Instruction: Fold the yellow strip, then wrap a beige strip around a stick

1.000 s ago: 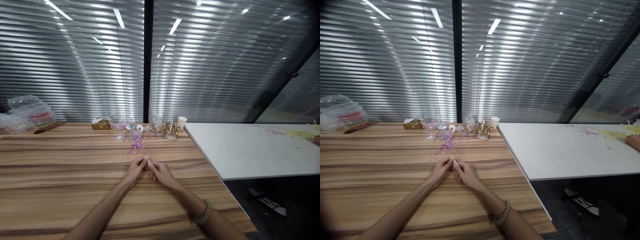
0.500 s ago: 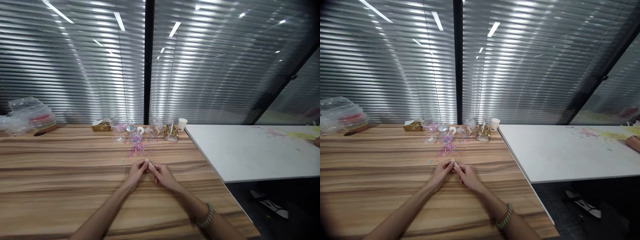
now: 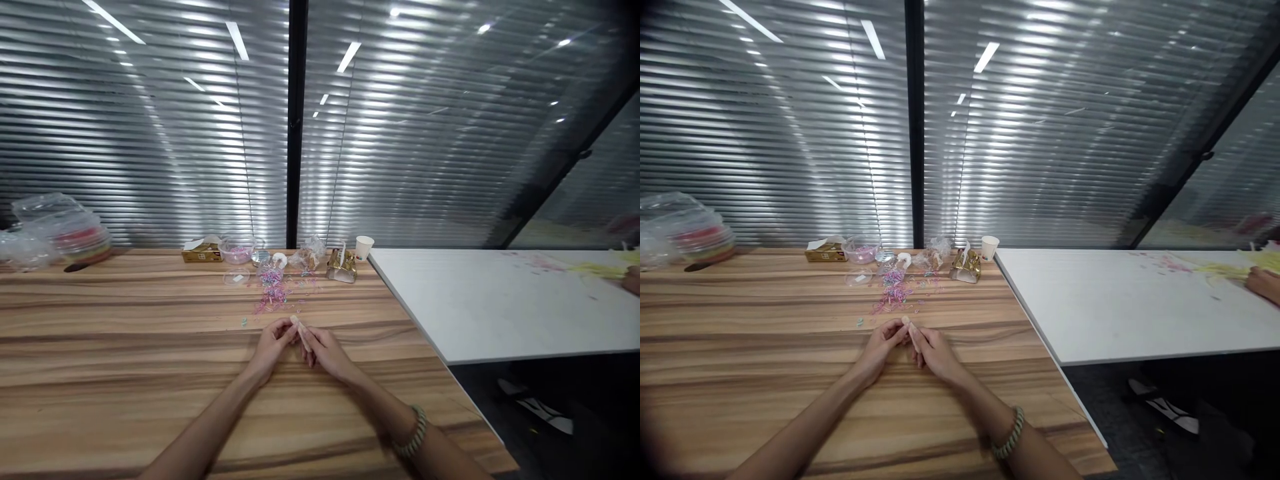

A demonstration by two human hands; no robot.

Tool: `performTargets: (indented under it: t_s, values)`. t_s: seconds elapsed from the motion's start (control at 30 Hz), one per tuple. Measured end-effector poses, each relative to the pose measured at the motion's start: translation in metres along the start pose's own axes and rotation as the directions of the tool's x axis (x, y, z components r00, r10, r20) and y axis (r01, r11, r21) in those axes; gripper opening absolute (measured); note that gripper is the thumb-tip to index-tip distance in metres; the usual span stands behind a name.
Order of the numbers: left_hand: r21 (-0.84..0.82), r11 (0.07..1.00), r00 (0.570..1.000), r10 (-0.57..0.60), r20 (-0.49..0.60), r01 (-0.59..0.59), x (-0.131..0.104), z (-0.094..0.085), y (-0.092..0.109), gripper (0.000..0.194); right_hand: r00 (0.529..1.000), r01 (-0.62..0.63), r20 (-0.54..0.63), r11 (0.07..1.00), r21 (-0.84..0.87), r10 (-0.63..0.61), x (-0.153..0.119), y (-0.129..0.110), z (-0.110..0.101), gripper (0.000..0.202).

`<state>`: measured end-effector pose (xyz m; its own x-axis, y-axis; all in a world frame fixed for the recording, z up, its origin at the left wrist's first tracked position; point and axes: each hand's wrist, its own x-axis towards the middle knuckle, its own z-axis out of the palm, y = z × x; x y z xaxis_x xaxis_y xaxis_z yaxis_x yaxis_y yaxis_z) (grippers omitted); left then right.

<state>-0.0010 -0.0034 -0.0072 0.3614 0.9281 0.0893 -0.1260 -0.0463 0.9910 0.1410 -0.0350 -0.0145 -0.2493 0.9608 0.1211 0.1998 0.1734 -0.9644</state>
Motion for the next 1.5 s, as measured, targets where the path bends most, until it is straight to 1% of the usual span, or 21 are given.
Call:
performTargets:
  t_s: [0.13,0.27,0.43,0.6,0.7,0.77,0.83,0.93,1.0,1.03,1.1,1.13,1.2,1.23,1.33,1.5]
  values:
    - [-0.023,1.0,1.0,-0.002,-0.023,0.001,0.001,0.0,-0.001,0.027,0.999,-0.004,0.033,0.999,-0.032,0.005,-0.002,-0.006,-0.001,0.044]
    - [-0.027,1.0,0.999,-0.017,-0.041,0.016,0.001,0.0,-0.001,0.027,0.999,-0.019,0.033,0.999,-0.05,0.021,-0.004,-0.01,-0.001,0.039]
    - [-0.049,0.998,0.999,-0.042,-0.025,0.04,0.003,-0.002,-0.005,0.029,1.0,-0.006,0.018,0.998,-0.067,0.008,-0.002,-0.006,-0.001,0.039]
    - [-0.065,0.995,0.997,-0.072,-0.042,0.069,0.004,-0.003,-0.008,0.035,1.0,0.0,0.017,0.993,-0.115,0.002,-0.001,0.0,0.0,0.043]
    - [-0.071,0.994,0.997,-0.08,-0.01,0.079,0.003,-0.002,-0.005,0.038,1.0,0.012,0.01,0.99,-0.138,-0.011,-0.001,0.001,0.0,0.046]
    - [-0.043,0.997,0.998,-0.065,0.016,0.065,0.002,-0.001,-0.001,0.035,1.0,0.008,0.013,0.992,-0.129,-0.006,-0.001,0.001,-0.001,0.047]
    - [-0.018,0.999,0.999,-0.047,0.024,0.047,0.001,0.0,0.002,0.032,1.0,0.007,0.023,0.993,-0.12,-0.005,-0.001,0.0,-0.001,0.047]
    - [-0.028,0.999,0.999,-0.035,0.026,0.035,0.001,0.0,0.004,0.031,1.0,0.0,0.023,0.993,-0.117,0.003,-0.001,-0.001,-0.002,0.046]
    - [-0.05,0.998,0.999,-0.037,0.028,0.038,0.0,0.0,0.004,0.03,1.0,-0.016,-0.006,0.992,-0.122,0.015,-0.001,-0.002,-0.002,0.045]
    - [-0.063,0.997,0.999,-0.042,0.028,0.043,0.0,0.0,0.004,0.03,0.999,-0.013,-0.038,0.991,-0.134,0.008,-0.002,-0.003,-0.002,0.042]
    - [-0.086,0.995,0.998,-0.056,0.026,0.058,0.0,0.0,0.004,0.028,0.988,0.033,-0.14,0.982,-0.185,-0.06,-0.002,-0.005,-0.004,0.035]
    - [-0.096,0.993,0.998,-0.064,0.029,0.067,0.0,0.0,0.004,0.028,0.973,0.073,-0.199,0.972,-0.223,-0.119,-0.003,-0.007,-0.005,0.031]
    - [-0.105,0.991,0.996,-0.078,0.041,0.082,0.0,0.001,0.004,0.029,0.923,0.162,-0.291,0.94,-0.3,-0.252,-0.003,-0.01,-0.007,0.022]
    - [-0.104,0.991,0.995,-0.082,0.05,0.086,0.0,0.001,0.004,0.03,0.897,0.201,-0.315,0.921,-0.333,-0.31,-0.003,-0.011,-0.008,0.019]
    - [-0.09,0.991,0.993,-0.092,0.077,0.099,0.001,0.002,0.004,0.032,0.849,0.282,-0.317,0.87,-0.404,-0.422,-0.004,-0.013,-0.011,0.016]
    - [-0.08,0.991,0.992,-0.097,0.08,0.103,0.0,0.001,-0.001,0.029,0.818,0.338,-0.285,0.818,-0.465,-0.5,-0.005,-0.012,-0.011,0.016]
